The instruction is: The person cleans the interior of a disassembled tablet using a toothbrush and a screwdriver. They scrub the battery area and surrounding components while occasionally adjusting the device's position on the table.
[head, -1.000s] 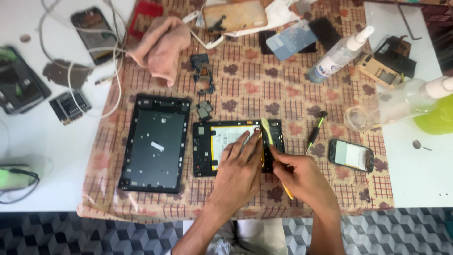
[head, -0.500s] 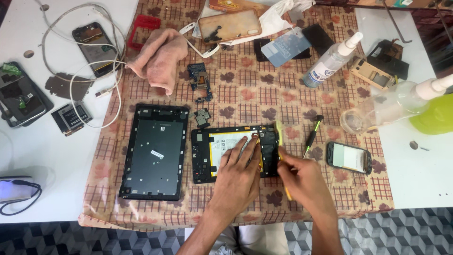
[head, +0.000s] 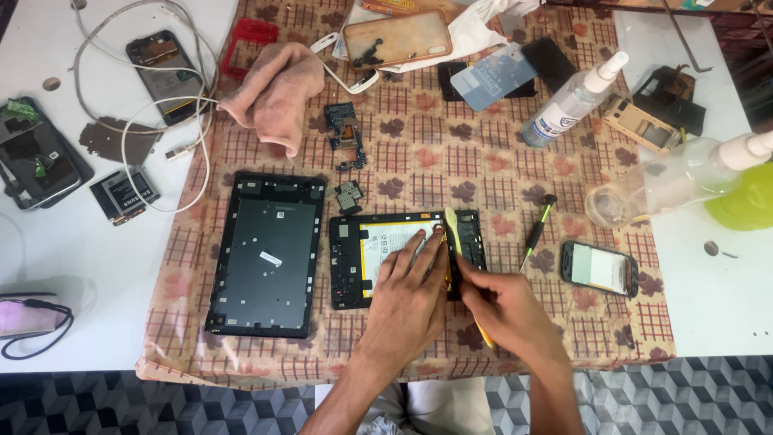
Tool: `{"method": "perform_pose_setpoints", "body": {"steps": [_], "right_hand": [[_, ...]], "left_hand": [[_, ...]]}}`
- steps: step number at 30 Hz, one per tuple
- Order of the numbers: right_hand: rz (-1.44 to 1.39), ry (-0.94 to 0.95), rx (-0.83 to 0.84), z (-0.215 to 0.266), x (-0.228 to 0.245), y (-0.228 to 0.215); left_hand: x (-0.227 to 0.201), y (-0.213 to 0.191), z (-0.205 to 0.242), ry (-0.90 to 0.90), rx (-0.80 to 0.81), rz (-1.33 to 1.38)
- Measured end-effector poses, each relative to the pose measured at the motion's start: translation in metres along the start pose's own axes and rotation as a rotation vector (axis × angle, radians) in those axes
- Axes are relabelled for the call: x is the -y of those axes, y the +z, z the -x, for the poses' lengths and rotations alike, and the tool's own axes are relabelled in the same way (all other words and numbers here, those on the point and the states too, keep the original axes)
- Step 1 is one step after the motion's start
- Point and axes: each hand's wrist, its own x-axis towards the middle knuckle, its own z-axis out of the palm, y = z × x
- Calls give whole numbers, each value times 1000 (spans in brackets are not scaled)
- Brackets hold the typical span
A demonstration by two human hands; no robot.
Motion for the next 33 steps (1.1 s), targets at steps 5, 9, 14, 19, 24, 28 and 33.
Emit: {"method": "perform_pose_setpoints", "body": {"steps": [5, 9, 14, 19, 24, 28, 33], "right_hand": [[131, 96, 218, 28, 10, -24], [167, 120, 185, 25, 12, -24], [113, 56, -3, -8, 21, -3], [285, 95, 105, 24, 29, -8], [225, 127, 199, 53, 23, -22], [207, 133, 223, 25, 21, -22], [198, 132, 81, -9, 30, -13]], "left_hand": [[-1, -4, -1, -1, 0, 15], [-2, -3, -1, -3, 5, 8], [-2, -4, -2, -11, 22, 12], [-3, -5, -1, 0, 4, 15], [-1, -3, -1, 11, 3, -7], [-2, -4, -2, 18, -5, -18], [-6, -6, 0, -6, -12, 10]]}}
